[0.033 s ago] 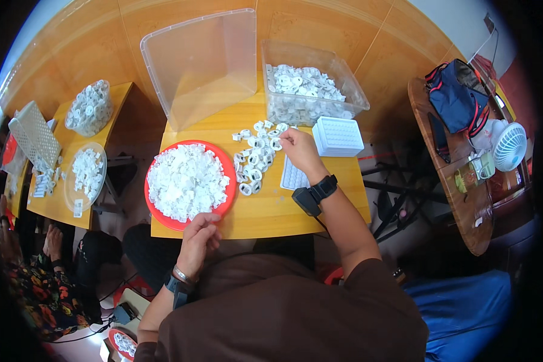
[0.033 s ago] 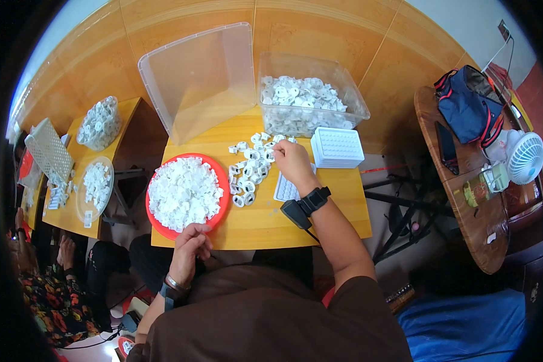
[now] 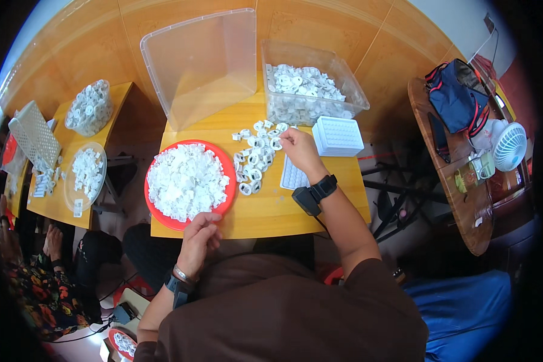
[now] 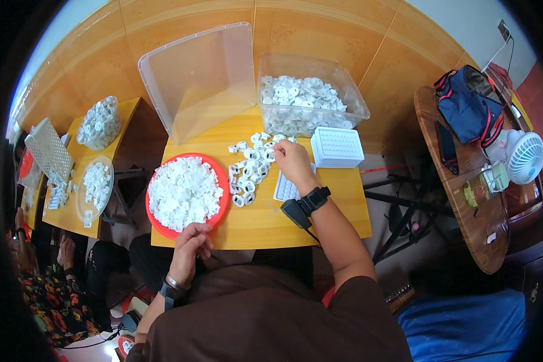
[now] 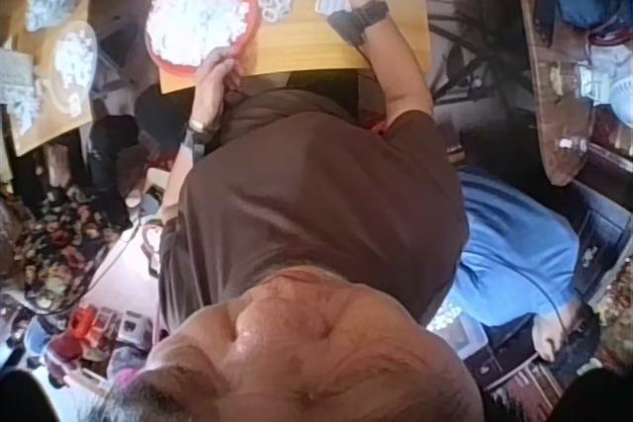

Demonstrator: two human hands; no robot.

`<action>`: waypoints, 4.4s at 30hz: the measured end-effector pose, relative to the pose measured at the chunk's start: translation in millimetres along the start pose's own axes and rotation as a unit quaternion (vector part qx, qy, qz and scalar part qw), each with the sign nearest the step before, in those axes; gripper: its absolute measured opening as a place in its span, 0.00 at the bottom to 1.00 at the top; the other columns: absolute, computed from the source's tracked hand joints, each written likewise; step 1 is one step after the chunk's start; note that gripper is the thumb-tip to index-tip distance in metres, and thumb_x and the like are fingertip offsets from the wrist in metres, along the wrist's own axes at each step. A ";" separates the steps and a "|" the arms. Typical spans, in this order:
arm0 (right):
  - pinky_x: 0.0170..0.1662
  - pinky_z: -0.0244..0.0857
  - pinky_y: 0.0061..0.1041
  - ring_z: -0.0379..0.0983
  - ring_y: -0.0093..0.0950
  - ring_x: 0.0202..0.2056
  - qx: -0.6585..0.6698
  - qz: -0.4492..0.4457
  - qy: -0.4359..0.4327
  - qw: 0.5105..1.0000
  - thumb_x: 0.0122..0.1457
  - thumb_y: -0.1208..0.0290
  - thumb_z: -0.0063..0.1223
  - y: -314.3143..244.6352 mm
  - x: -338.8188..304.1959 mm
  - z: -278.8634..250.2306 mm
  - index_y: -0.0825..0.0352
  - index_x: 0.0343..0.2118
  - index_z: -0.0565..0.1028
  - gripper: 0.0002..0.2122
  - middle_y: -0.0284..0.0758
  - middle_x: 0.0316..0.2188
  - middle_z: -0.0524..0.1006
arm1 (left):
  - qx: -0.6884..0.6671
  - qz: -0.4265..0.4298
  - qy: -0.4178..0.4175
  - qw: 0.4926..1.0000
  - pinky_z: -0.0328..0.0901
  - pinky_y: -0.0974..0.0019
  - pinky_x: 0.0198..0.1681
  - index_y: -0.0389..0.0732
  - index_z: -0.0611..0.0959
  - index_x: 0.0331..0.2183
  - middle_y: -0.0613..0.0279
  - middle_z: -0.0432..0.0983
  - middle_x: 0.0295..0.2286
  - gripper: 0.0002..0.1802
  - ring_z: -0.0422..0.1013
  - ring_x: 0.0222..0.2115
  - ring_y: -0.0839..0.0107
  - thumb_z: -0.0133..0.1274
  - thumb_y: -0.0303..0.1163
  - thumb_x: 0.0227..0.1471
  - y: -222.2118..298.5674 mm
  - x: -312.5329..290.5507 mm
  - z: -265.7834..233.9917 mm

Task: Sorting small white plastic manufacturing components and placing them into a white grid tray.

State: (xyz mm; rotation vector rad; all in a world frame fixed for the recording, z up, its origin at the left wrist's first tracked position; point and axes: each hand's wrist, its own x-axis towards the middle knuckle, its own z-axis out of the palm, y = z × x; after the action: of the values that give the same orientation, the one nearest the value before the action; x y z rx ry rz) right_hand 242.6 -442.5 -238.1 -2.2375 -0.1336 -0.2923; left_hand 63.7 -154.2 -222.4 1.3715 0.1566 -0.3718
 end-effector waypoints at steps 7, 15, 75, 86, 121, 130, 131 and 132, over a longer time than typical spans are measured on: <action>0.31 0.67 0.23 0.75 0.25 0.26 0.081 0.002 -0.006 0.997 0.53 0.73 0.55 -17.9 -5.4 2.7 0.71 0.32 0.77 0.07 0.36 0.25 0.79 | 0.011 -0.012 0.007 1.000 0.58 0.78 0.23 0.40 0.76 0.42 0.69 0.72 0.23 0.13 0.65 0.20 0.83 0.43 0.29 0.55 -1.6 -0.6 -2.4; 0.31 0.65 0.16 0.70 0.14 0.27 0.386 0.085 -0.269 0.878 0.58 0.74 0.53 -97.0 -72.2 18.9 0.69 0.35 0.75 0.05 0.27 0.26 0.75 | -0.089 0.067 -0.040 0.993 0.62 0.74 0.33 0.38 0.70 0.52 0.60 0.74 0.37 0.21 0.69 0.32 0.76 0.42 0.36 0.59 24.3 12.8 7.8; 0.31 0.65 0.27 0.72 0.34 0.28 0.125 -0.138 -0.018 0.982 0.52 0.77 0.57 -85.8 -105.4 -14.2 0.69 0.26 0.75 0.02 0.37 0.27 0.73 | -0.309 0.074 -0.145 0.937 0.67 0.70 0.31 0.37 0.70 0.41 0.53 0.75 0.30 0.13 0.72 0.27 0.68 0.48 0.36 0.58 5.1 15.4 6.3; 0.36 0.66 0.21 0.72 0.23 0.31 0.278 -0.103 -0.179 0.938 0.57 0.78 0.54 -122.7 -120.2 24.4 0.70 0.32 0.74 0.02 0.34 0.30 0.74 | -0.284 0.079 -0.141 0.945 0.67 0.71 0.31 0.38 0.70 0.41 0.56 0.75 0.30 0.12 0.73 0.27 0.70 0.46 0.35 0.59 6.1 8.3 5.0; 0.30 0.68 0.23 0.76 0.27 0.26 0.205 -0.177 -0.086 0.959 0.52 0.82 0.57 -124.3 -126.1 29.3 0.67 0.28 0.74 0.04 0.35 0.23 0.76 | -0.228 0.065 -0.080 0.968 0.65 0.72 0.31 0.39 0.70 0.39 0.61 0.75 0.29 0.09 0.71 0.26 0.74 0.47 0.33 0.58 1.7 9.4 11.6; 0.27 0.66 0.24 0.74 0.27 0.23 0.139 -0.240 -0.091 0.956 0.48 0.82 0.59 -124.5 -124.5 30.2 0.66 0.25 0.73 0.06 0.34 0.21 0.74 | -0.191 0.048 -0.077 0.977 0.63 0.74 0.31 0.39 0.72 0.38 0.64 0.74 0.29 0.08 0.70 0.27 0.77 0.47 0.33 0.58 4.0 4.5 12.5; 0.27 0.66 0.22 0.73 0.23 0.23 0.169 -0.199 -0.116 0.958 0.48 0.81 0.59 -123.7 -124.9 30.2 0.66 0.25 0.73 0.06 0.32 0.21 0.74 | -0.174 0.043 -0.080 0.980 0.63 0.75 0.31 0.39 0.73 0.37 0.64 0.74 0.29 0.09 0.69 0.27 0.78 0.48 0.34 0.58 4.1 4.0 12.3; 0.27 0.66 0.22 0.73 0.23 0.23 0.169 -0.198 -0.116 0.959 0.48 0.81 0.59 -123.0 -125.3 29.3 0.66 0.25 0.73 0.06 0.32 0.21 0.74 | -0.175 0.042 -0.081 0.980 0.63 0.75 0.31 0.39 0.73 0.37 0.64 0.74 0.29 0.09 0.69 0.27 0.78 0.48 0.34 0.58 3.5 3.9 11.9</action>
State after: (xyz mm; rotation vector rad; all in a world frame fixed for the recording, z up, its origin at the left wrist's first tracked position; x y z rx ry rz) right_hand 102.3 -341.7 -195.5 -1.8838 -0.7109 -0.2004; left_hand 67.2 -165.9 -218.1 0.9934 0.0256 -0.3639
